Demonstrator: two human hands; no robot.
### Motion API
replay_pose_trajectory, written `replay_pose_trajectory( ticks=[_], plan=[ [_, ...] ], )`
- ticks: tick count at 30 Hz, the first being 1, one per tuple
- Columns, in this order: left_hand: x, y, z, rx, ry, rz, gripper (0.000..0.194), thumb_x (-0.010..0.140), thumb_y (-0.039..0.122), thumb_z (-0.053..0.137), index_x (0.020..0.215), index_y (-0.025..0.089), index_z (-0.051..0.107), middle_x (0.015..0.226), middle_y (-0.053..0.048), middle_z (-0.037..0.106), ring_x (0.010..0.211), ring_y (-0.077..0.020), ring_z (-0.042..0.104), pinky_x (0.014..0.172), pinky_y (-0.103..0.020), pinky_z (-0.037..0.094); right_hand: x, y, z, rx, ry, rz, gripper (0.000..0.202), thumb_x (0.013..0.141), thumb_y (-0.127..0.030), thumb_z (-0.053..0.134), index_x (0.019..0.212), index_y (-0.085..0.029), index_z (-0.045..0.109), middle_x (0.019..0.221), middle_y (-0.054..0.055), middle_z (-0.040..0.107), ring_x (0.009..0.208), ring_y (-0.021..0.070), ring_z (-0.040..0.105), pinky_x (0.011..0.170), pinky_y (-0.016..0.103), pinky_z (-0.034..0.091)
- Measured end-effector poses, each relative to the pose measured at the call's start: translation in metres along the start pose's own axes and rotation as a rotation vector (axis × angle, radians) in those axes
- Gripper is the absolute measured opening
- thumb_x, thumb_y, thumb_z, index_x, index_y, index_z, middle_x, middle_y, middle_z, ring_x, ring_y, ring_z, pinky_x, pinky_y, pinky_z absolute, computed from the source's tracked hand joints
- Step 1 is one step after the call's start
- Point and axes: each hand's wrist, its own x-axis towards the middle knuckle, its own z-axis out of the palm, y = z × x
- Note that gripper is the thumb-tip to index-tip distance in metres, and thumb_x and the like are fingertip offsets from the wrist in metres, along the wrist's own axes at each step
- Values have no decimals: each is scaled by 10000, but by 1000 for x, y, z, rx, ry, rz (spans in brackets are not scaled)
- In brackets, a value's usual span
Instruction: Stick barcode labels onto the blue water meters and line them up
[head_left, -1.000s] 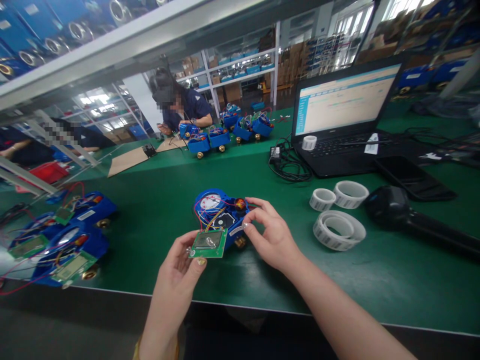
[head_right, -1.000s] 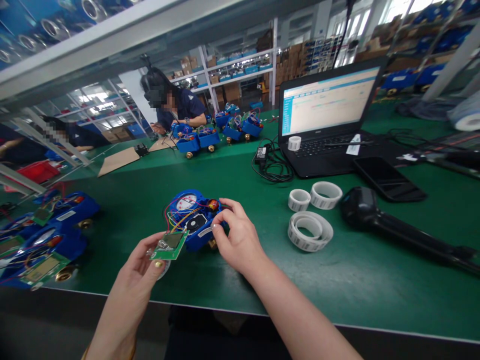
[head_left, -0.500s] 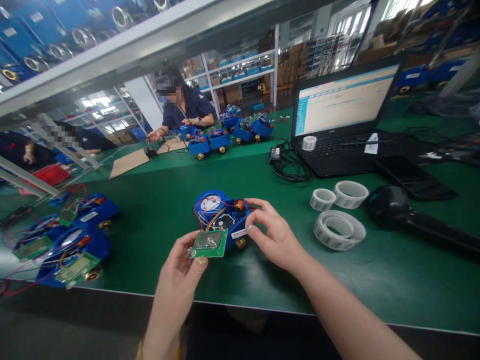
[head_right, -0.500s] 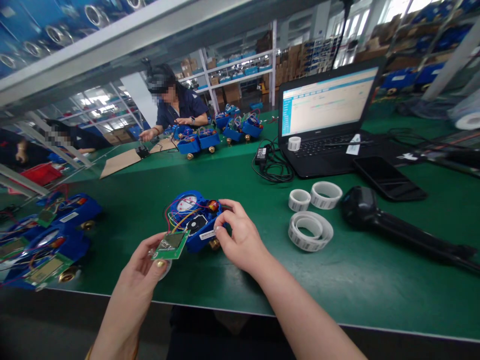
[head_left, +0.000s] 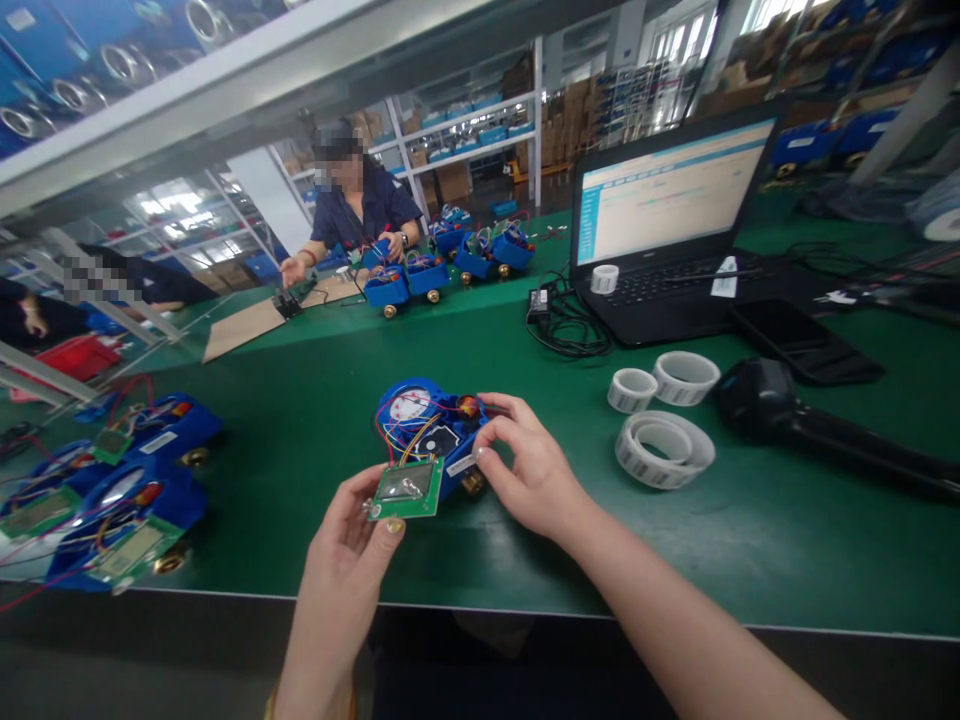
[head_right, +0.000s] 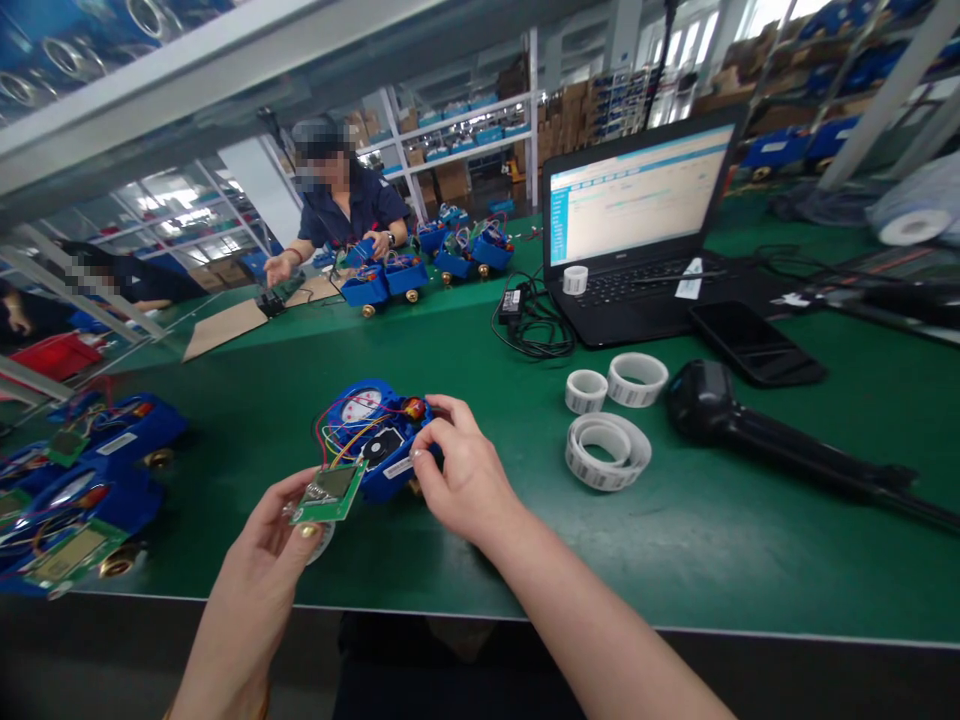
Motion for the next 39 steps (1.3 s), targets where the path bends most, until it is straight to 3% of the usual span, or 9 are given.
replay_pose_trajectory(
  ticks=[11, 23, 34, 39],
  plan=[
    [1, -3, -1, 3, 19, 19, 514, 721, 504, 701, 1120, 221, 543, 1096, -55, 646, 977, -173, 633, 822, -228, 529, 1, -2, 2, 6, 38, 25, 78, 811, -200, 484, 768, -199, 550, 1214, 167, 508, 1160, 267, 512, 939, 454, 430],
    [-8, -10, 11, 39, 65, 51, 477, 724, 440, 669, 1117, 198, 547, 1117, -91, 633, 1047, -236, 604, 949, -372, 484, -4, 0, 7, -43, 76, 2, 110, 839, -225, 483, 775, -199, 568, 1234, 145, 518, 1184, 256, 493, 926, 418, 433],
    [-17, -24, 31, 48, 131, 286, 419, 757, 245, 660, 1165, 243, 566, 1221, -75, 580, 1127, -253, 552, 1014, -441, 424, -9, 4, 16, -124, 164, 17, 149, 775, -348, 618, 716, -217, 579, 1212, 132, 565, 1126, 290, 535, 896, 461, 452],
    [-18, -37, 36, 30, 151, 305, 423, 769, 218, 654, 1180, 257, 561, 1287, -82, 524, 1194, -268, 502, 1041, -457, 403, -11, 2, 24, -147, 224, 21, 151, 758, -325, 638, 709, -218, 543, 1217, 132, 561, 1114, 279, 545, 888, 445, 460]
  ],
)
